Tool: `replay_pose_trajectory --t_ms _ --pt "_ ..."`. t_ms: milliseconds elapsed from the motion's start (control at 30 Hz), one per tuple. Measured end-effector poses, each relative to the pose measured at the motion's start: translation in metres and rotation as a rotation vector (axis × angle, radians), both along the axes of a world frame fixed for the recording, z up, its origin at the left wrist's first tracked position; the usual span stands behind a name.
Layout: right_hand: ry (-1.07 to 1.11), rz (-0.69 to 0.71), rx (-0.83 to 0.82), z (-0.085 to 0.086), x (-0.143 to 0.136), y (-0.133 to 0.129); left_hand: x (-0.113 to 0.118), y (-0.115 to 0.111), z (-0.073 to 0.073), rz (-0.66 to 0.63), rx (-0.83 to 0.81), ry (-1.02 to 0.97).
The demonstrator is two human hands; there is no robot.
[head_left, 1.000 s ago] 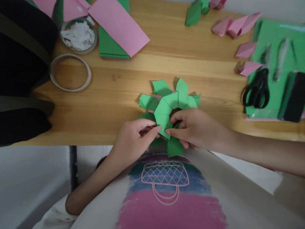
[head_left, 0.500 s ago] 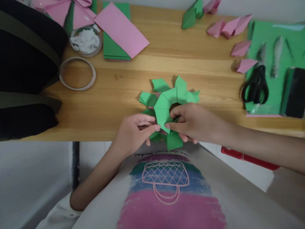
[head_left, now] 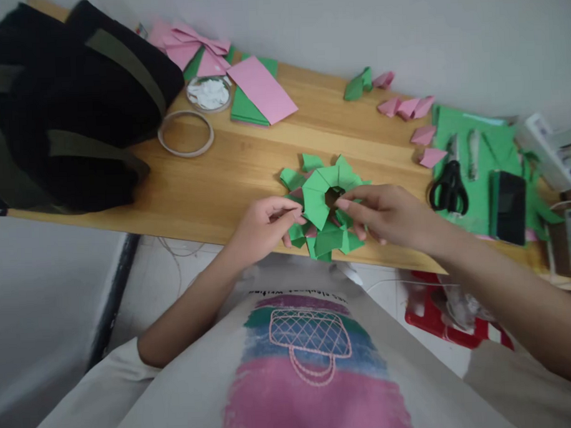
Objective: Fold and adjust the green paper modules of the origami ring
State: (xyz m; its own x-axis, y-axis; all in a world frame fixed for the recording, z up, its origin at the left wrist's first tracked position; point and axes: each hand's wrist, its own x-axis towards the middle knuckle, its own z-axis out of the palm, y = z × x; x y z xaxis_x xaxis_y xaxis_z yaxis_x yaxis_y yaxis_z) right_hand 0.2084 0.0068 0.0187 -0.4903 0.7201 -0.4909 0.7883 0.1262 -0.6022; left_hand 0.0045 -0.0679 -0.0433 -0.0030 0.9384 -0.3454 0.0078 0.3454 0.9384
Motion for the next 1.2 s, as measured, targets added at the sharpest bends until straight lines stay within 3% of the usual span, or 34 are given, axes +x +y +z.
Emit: replay_pose_trajectory --t_ms 133,267,533,800,900,1033,1200 --pt "-0.002 0.085 0.152 -0.004 0.014 0.005 0.000 0.004 -0.002 0.039 0.022 0.018" --pt "0.013 0.112 0.158 -0.009 0.010 0.009 -0.002 0.023 -0.003 0.056 0.047 0.042" --pt "0.007 0.007 0.186 -0.009 0.001 0.017 -0.005 0.041 0.001 0.031 0.045 0.012" --pt "0.001 -0.122 -0.042 -0.003 -0.027 0.021 -0.001 0.033 -0.005 0.057 0.027 -0.066" --pt "0.009 -0.235 -0.152 -0.002 -0.034 0.021 0.000 0.032 -0.009 0.039 0.055 -0.108" --pt "0.007 -0.345 -0.274 -0.005 -0.035 0.023 -0.001 0.032 -0.012 0.006 0.060 -0.172" --pt "0.072 -0.385 -0.303 -0.011 -0.031 0.022 -0.003 0.032 -0.010 -0.019 0.109 -0.152"
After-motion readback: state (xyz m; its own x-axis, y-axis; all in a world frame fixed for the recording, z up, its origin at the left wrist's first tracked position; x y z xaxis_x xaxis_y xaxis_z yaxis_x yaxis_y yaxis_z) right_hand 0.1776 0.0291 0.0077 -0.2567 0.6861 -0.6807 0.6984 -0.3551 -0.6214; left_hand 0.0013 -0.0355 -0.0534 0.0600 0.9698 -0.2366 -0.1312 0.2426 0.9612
